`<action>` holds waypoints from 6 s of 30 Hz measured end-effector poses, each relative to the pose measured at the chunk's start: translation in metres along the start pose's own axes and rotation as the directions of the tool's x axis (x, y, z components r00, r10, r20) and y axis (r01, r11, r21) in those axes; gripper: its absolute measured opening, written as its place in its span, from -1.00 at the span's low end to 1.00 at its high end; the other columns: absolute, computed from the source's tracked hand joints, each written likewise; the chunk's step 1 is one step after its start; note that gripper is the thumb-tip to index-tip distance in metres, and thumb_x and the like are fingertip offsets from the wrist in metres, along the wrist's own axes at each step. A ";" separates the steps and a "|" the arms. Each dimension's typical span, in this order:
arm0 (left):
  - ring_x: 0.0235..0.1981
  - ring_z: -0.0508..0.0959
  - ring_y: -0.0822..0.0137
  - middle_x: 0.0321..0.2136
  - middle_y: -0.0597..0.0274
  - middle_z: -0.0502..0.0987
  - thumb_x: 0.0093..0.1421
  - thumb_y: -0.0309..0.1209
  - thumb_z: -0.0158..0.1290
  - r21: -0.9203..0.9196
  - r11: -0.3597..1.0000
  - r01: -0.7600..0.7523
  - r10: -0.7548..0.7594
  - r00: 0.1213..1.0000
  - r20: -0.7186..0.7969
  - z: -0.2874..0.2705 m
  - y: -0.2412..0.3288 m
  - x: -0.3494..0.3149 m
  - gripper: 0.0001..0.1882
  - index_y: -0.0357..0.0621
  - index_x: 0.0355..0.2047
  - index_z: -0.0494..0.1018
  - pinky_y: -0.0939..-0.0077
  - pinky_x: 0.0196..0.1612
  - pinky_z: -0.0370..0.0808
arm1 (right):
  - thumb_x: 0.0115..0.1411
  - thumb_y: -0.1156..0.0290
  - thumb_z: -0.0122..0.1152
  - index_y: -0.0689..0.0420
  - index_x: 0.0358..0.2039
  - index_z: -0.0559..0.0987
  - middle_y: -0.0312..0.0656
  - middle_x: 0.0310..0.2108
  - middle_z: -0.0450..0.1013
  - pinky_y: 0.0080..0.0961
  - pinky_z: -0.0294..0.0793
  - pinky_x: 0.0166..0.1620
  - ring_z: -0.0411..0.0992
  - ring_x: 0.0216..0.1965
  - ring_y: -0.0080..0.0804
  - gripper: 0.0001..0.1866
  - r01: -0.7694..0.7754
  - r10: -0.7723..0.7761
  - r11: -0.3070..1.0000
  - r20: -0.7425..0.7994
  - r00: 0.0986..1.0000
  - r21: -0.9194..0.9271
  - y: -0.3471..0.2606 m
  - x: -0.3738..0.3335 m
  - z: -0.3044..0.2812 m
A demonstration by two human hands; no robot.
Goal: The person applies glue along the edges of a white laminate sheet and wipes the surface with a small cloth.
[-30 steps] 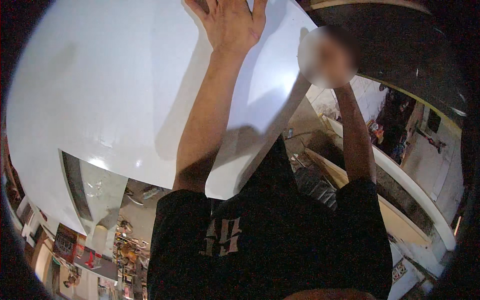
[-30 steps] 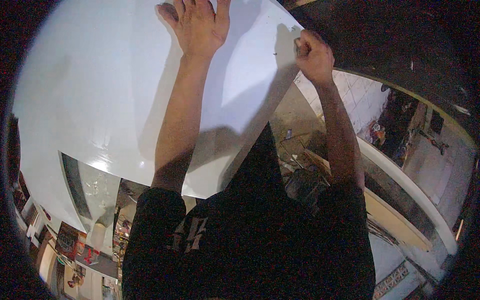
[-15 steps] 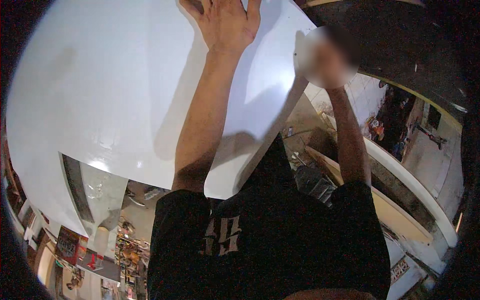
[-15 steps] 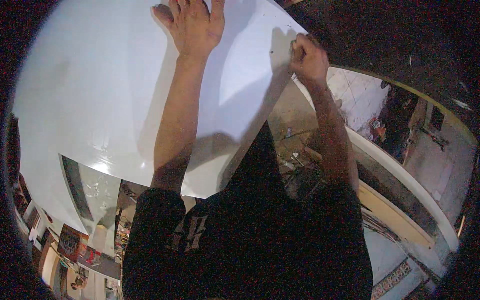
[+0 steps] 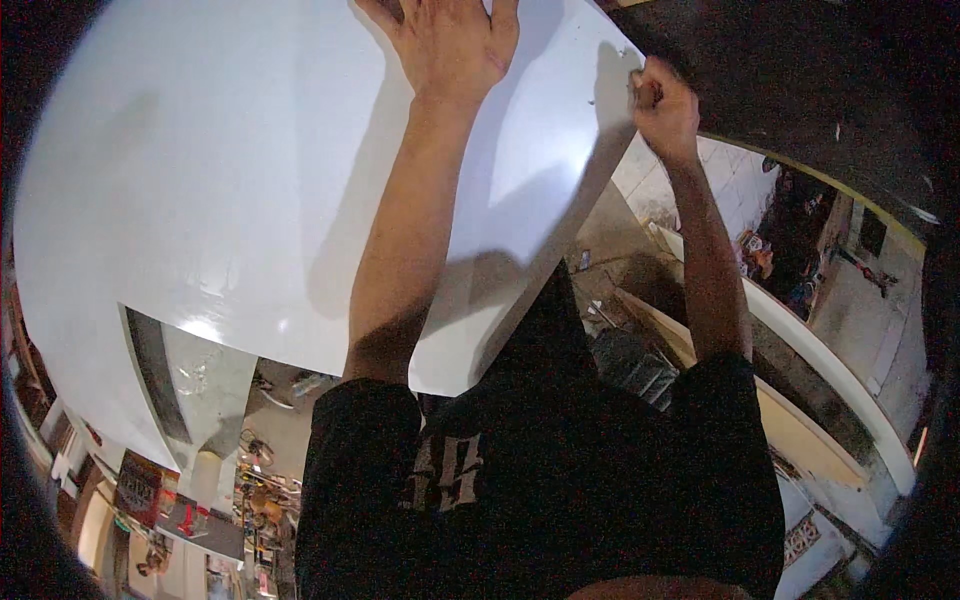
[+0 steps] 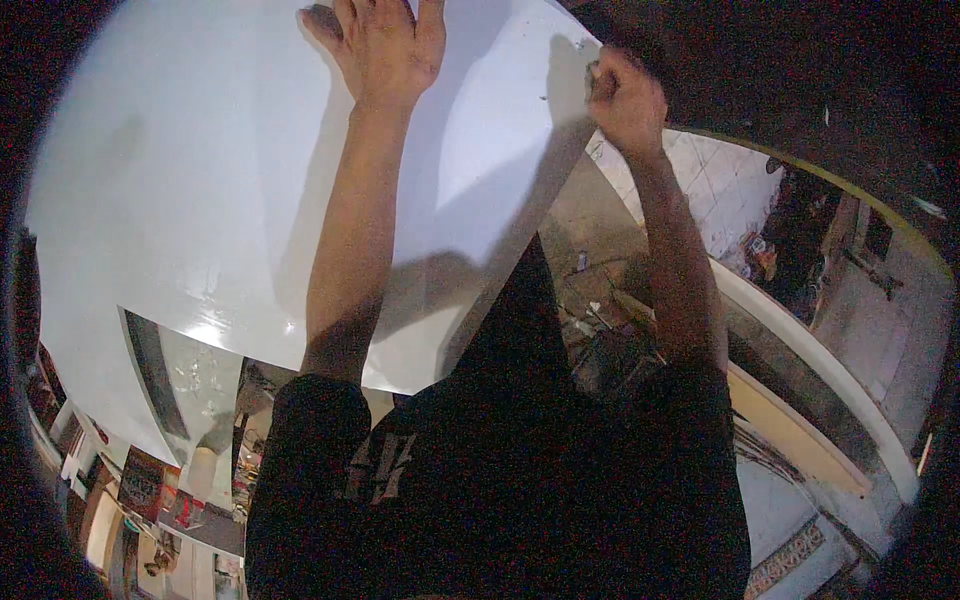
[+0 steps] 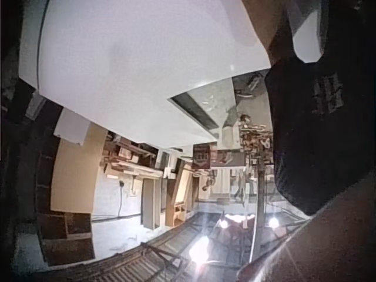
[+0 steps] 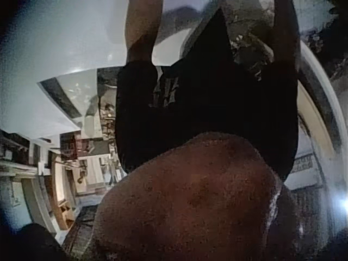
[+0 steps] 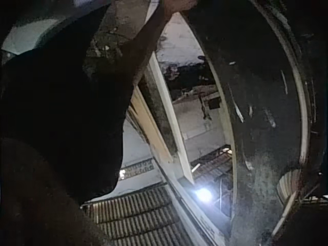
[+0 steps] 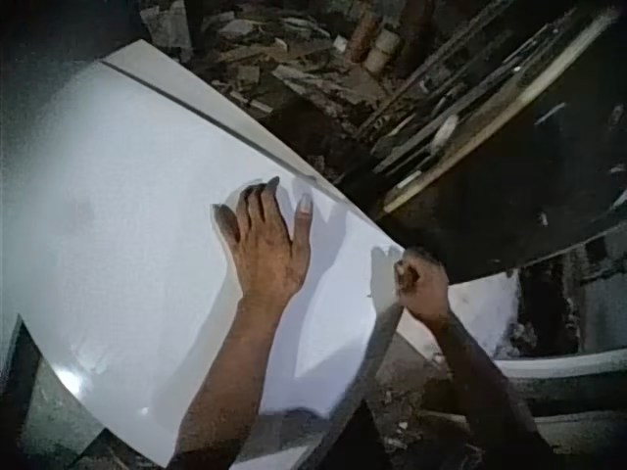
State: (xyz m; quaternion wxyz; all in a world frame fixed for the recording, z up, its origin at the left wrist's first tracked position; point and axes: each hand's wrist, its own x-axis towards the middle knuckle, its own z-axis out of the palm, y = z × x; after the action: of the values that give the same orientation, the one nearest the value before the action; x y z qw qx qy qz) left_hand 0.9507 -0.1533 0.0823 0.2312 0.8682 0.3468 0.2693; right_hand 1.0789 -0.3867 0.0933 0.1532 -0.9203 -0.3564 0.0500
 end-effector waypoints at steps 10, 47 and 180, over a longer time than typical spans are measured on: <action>0.30 0.15 0.01 0.17 -0.07 0.28 0.41 0.07 -0.38 0.008 1.000 0.009 -0.009 1.000 -0.005 0.003 -0.001 0.000 -0.33 -0.27 0.22 0.23 -0.25 0.38 -0.26 | 0.20 0.45 0.17 0.17 -0.44 0.34 -0.13 -0.55 0.22 -0.37 0.30 -0.37 0.20 -0.49 -0.25 -0.81 0.090 -0.090 0.996 -0.039 0.995 0.017 -0.002 0.002 0.002; 0.32 0.15 0.00 0.18 -0.05 0.30 0.39 0.08 -0.30 0.025 1.000 -0.009 0.010 1.000 -0.019 0.003 -0.001 0.002 -0.35 -0.24 0.21 0.24 -0.30 0.36 -0.25 | 0.16 0.46 0.18 0.13 -0.40 0.40 -0.03 -0.44 0.45 -0.17 0.43 -0.30 0.50 -0.34 0.03 -0.88 0.009 -0.007 1.000 -0.068 0.998 0.027 -0.007 0.006 -0.003; 0.12 0.30 0.05 0.04 0.02 0.42 0.43 0.00 -0.37 -0.469 0.882 -0.034 -0.088 0.968 -0.235 -0.003 -0.010 0.011 -0.39 -0.33 0.10 0.32 0.04 0.32 -0.11 | 0.16 0.39 0.12 0.01 -0.14 0.56 -0.11 -0.18 0.51 0.05 0.33 0.00 0.43 -0.01 -0.10 -0.76 -0.164 0.091 0.960 -0.302 0.949 -0.226 0.040 -0.028 0.014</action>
State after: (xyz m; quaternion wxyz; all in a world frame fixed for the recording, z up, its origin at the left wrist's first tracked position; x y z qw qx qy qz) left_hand 0.9507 -0.1376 0.0824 0.3927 0.7403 0.3099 0.4490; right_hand 1.0806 -0.4300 0.0667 0.0840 -0.9507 -0.2731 -0.1201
